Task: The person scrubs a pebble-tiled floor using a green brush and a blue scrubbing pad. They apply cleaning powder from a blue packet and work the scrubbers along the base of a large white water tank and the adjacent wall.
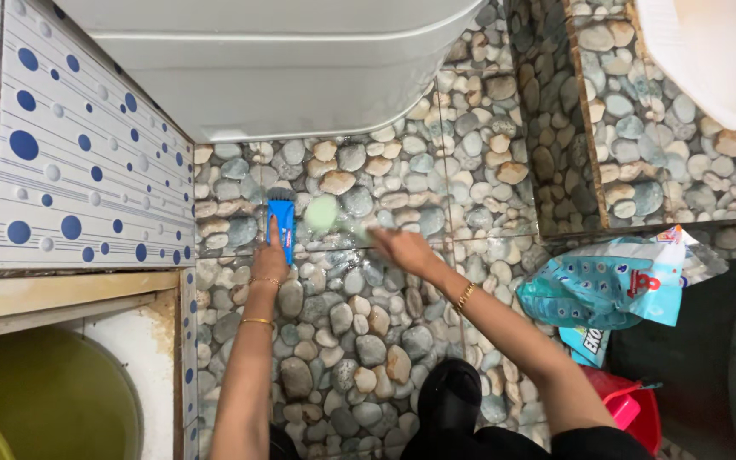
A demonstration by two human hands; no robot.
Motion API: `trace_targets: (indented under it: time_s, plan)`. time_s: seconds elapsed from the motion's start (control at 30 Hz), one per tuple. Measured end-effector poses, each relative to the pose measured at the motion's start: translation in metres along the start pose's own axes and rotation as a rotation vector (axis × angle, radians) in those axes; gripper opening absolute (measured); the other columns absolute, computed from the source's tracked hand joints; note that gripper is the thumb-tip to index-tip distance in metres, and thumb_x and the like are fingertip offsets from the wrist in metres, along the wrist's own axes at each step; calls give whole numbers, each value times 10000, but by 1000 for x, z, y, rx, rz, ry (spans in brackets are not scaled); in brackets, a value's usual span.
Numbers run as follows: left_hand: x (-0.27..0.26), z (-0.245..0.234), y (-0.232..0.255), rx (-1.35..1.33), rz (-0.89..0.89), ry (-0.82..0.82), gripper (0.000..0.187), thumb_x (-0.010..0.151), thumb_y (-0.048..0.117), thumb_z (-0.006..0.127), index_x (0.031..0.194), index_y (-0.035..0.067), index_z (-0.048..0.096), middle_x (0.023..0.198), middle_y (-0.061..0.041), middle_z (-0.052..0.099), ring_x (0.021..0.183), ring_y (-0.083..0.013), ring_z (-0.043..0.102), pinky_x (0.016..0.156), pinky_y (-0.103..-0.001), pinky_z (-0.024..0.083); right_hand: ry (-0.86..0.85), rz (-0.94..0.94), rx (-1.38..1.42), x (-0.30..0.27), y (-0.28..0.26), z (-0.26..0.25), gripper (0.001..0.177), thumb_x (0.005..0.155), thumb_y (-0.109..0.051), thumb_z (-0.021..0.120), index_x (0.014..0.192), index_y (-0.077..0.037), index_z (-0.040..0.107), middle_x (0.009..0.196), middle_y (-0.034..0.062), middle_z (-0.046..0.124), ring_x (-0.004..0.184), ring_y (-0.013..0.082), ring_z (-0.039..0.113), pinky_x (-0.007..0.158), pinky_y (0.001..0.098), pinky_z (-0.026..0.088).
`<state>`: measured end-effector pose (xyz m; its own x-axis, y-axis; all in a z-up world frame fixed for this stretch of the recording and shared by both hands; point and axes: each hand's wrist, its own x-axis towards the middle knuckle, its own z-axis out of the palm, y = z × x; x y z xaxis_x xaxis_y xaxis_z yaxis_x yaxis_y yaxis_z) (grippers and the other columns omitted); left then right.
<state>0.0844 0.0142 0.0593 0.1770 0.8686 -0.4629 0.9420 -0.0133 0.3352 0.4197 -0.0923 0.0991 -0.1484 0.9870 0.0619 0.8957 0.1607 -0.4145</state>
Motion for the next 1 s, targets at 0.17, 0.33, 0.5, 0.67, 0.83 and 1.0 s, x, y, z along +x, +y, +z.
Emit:
trace_targets:
  time_s: [0.17,0.33,0.5,0.67,0.83,1.0]
  plan:
    - [6,9,0,12,-61,22,1183,887,59,702,1622,313,-189,1378,-302,551,1247,-454,578,1019,-526,502,2,447,-130,7,52,-15,303,1027,-347,583,1273,-178,630,966,184,746,803,393,721,669,522,562]
    - [11,14,-3,18,-87,50,1134,927,90,661,1629,253,-215,1352,-298,576,1211,-451,614,1000,-525,521,164,453,-286,10,61,-6,513,987,-175,553,1489,-159,453,872,195,698,645,388,683,520,505,526]
    - [9,11,0,32,-97,39,1145,924,101,669,1621,248,-227,1346,-305,571,1191,-443,627,979,-522,532,-123,-43,-162,-27,1,9,479,968,-270,605,1440,-247,527,964,165,706,569,354,681,472,471,546]
    - [2,6,3,30,-102,42,1167,906,110,692,1614,256,-223,1381,-304,544,1211,-441,614,984,-525,527,212,187,-162,-24,82,-33,427,891,-274,628,1311,-196,653,1039,140,738,718,377,717,527,490,552]
    - [3,5,1,21,-80,59,1210,872,109,733,1600,242,-223,1416,-312,503,1210,-450,606,985,-523,520,282,409,-319,-14,78,-27,355,1002,-202,563,1341,-139,644,845,180,727,601,375,684,477,491,521]
    - [4,1,2,10,-94,17,1203,897,127,727,1630,230,-222,1402,-320,526,1202,-449,626,1002,-518,522,-172,55,-141,-58,-22,16,416,980,-269,585,1388,-198,548,853,161,710,585,346,688,492,482,543]
